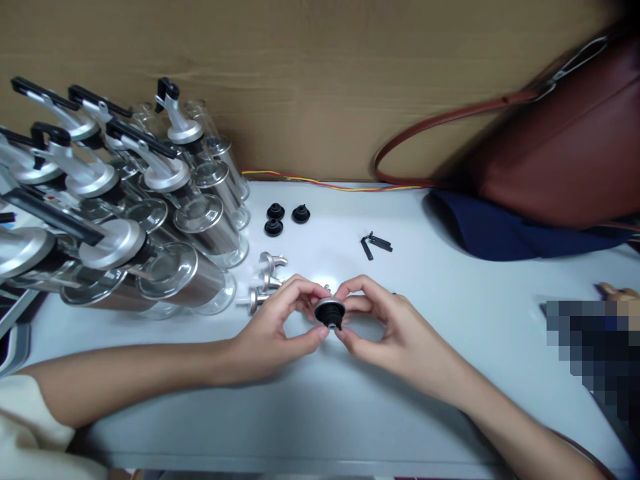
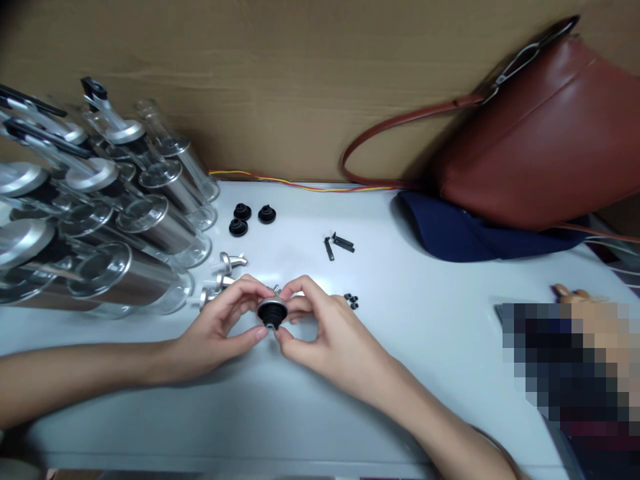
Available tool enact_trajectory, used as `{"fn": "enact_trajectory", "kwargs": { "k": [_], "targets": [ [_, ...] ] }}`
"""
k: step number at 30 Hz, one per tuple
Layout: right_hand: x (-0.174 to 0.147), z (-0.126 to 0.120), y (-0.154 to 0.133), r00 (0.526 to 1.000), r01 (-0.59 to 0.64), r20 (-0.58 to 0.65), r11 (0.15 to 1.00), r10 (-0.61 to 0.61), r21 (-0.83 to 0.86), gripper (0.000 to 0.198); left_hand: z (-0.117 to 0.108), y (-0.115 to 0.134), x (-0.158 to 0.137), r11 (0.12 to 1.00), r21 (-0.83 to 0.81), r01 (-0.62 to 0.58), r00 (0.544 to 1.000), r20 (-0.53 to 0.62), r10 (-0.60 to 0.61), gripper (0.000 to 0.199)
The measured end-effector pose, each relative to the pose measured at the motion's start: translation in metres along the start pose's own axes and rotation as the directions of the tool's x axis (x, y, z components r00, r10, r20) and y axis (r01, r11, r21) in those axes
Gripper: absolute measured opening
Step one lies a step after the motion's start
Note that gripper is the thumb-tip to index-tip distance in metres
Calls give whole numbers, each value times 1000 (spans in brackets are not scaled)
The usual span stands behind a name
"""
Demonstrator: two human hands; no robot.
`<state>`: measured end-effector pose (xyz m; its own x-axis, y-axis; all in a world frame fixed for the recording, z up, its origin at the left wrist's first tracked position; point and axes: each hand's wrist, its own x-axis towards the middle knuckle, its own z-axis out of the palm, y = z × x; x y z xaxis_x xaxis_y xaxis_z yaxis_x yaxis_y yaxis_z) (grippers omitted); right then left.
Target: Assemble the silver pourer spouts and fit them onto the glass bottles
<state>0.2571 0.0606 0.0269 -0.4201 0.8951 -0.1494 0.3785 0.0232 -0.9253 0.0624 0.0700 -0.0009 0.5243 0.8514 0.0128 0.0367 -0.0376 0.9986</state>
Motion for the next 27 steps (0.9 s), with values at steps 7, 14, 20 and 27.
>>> {"fn": "enact_trajectory", "kwargs": {
  "k": [7,14,20,27],
  "targets": [
    [-1,3,4,995,33,-86,995,-41,-90,29,0,0,1,998,-42,-50,998,-32,49,29],
    [0,1,1,989,84,-109,991,-95,-107,21,0,-2,1,996,-60,-73,997,-13,72,34],
    [0,1,1,984,118,-125,988,-130,-97,18,0,-2,0,992,-75,-98,994,39,101,39],
    [0,2,4,976,166,-119,978,-181,-123,21,-1,-4,0,990,-113,-80,996,25,83,33]
  ]
}}
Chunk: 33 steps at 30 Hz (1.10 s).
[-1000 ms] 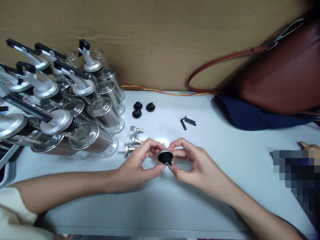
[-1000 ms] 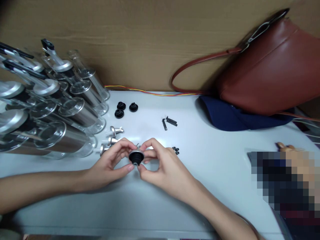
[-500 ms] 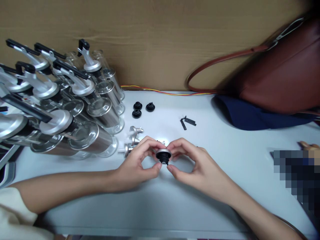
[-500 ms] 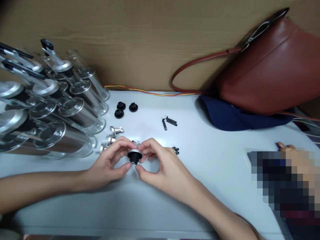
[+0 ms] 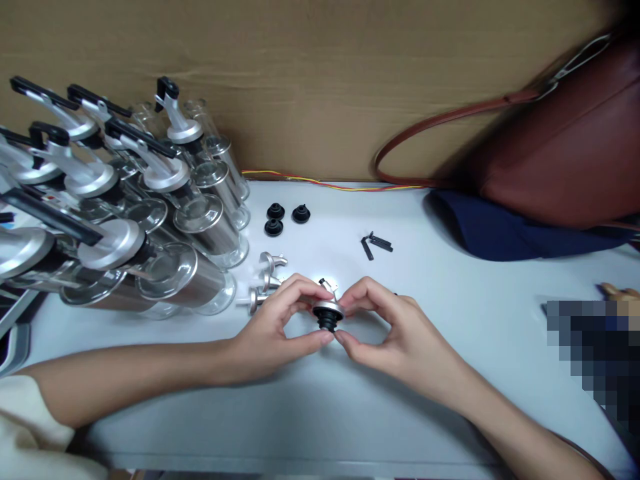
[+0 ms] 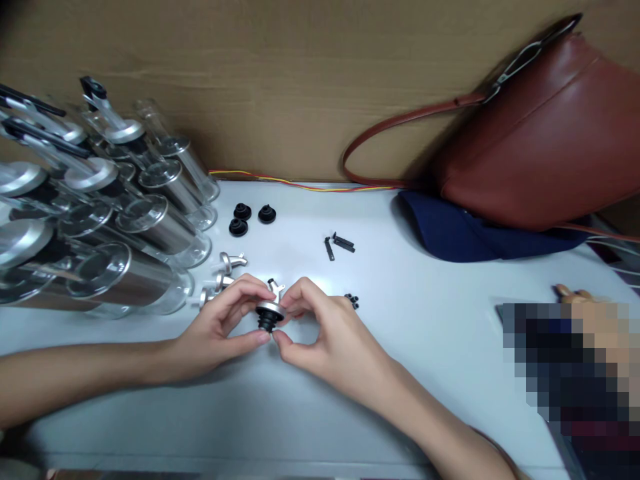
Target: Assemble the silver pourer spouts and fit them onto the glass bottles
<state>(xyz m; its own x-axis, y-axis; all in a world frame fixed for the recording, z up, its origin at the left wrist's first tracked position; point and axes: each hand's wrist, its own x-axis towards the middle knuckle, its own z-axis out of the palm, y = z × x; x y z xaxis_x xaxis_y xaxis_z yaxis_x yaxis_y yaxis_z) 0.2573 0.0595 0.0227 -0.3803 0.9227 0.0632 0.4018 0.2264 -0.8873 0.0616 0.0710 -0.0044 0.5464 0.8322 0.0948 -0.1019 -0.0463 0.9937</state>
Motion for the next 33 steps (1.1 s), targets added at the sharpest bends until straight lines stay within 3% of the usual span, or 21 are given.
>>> {"fn": "enact_trajectory", "kwargs": {
  "k": [18,23,27,33],
  "targets": [
    [1,-5,2,995,97,28,991,-95,-96,11,-1,-1,0,982,182,-42,999,21,39,27],
    [1,-12,-1,990,122,93,977,-107,-173,9,-1,0,0,981,185,-54,998,25,50,24],
    [4,-25,5,983,185,61,897,-175,-403,3,-2,0,1,978,205,-39,999,23,35,20],
    [7,-34,37,991,83,-10,688,-131,-721,21,-2,0,2,976,215,-44,998,62,32,21]
  ]
}}
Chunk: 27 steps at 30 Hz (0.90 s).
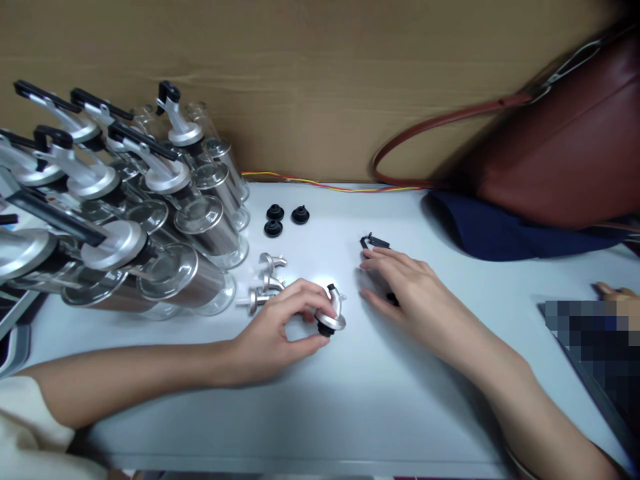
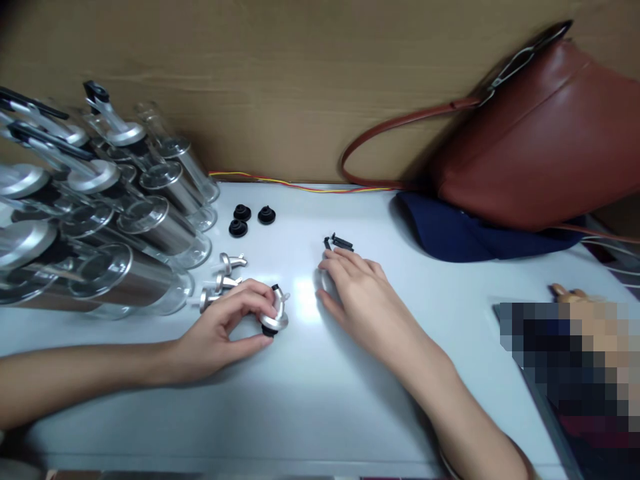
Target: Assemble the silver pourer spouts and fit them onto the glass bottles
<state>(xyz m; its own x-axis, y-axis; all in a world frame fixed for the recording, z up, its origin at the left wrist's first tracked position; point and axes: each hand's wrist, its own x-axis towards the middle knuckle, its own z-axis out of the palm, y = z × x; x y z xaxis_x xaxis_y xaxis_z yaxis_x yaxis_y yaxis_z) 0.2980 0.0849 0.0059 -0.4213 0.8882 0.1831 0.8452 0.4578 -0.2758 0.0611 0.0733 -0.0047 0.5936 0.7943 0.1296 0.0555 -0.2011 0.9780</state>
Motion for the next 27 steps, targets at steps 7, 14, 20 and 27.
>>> {"fn": "enact_trajectory", "kwargs": {
  "k": [7,14,20,27],
  "targets": [
    [1,-5,-4,999,23,22,996,-25,85,13,0,-1,0,999,-35,0,1000,-30,-1,22],
    [2,-8,-10,997,38,-71,997,-33,66,13,2,-3,-2,997,-66,27,999,-42,-29,26],
    [1,0,-6,997,-66,-40,989,62,-130,6,-1,2,-1,1000,6,25,1000,15,-25,23],
    [2,-1,-13,998,-59,23,996,61,-67,11,-2,2,-1,999,13,51,999,5,-51,19]
  ]
}}
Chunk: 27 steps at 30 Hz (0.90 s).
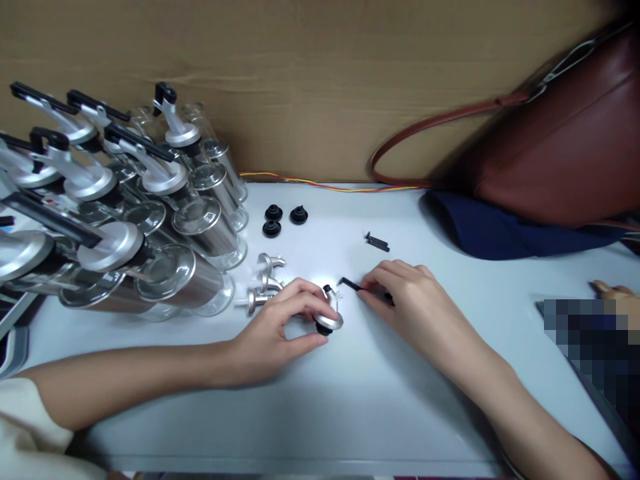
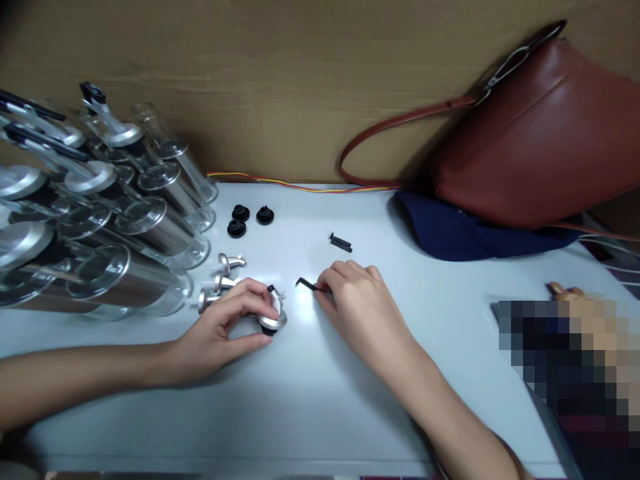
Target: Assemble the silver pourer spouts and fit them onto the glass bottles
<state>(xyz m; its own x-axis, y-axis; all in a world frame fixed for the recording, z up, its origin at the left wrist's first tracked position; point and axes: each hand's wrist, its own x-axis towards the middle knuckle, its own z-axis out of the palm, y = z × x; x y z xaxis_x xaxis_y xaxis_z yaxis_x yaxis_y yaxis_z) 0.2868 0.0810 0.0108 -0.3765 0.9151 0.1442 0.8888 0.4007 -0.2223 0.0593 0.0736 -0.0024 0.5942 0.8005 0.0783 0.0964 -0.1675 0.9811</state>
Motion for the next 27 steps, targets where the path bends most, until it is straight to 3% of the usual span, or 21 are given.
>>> {"fn": "enact_trajectory", "kwargs": {
  "k": [6,11,27],
  "targets": [
    [0,-6,-6,998,-31,-49,989,38,147,10,3,-4,-2,996,-86,30,999,-18,-32,22],
    [-2,-14,-19,983,21,-180,956,34,294,12,9,-4,-2,956,-277,92,989,-83,-119,52],
    [-4,-12,-23,957,193,-274,909,-92,369,16,7,-4,-2,962,-235,137,989,-16,-145,69]
  ]
}}
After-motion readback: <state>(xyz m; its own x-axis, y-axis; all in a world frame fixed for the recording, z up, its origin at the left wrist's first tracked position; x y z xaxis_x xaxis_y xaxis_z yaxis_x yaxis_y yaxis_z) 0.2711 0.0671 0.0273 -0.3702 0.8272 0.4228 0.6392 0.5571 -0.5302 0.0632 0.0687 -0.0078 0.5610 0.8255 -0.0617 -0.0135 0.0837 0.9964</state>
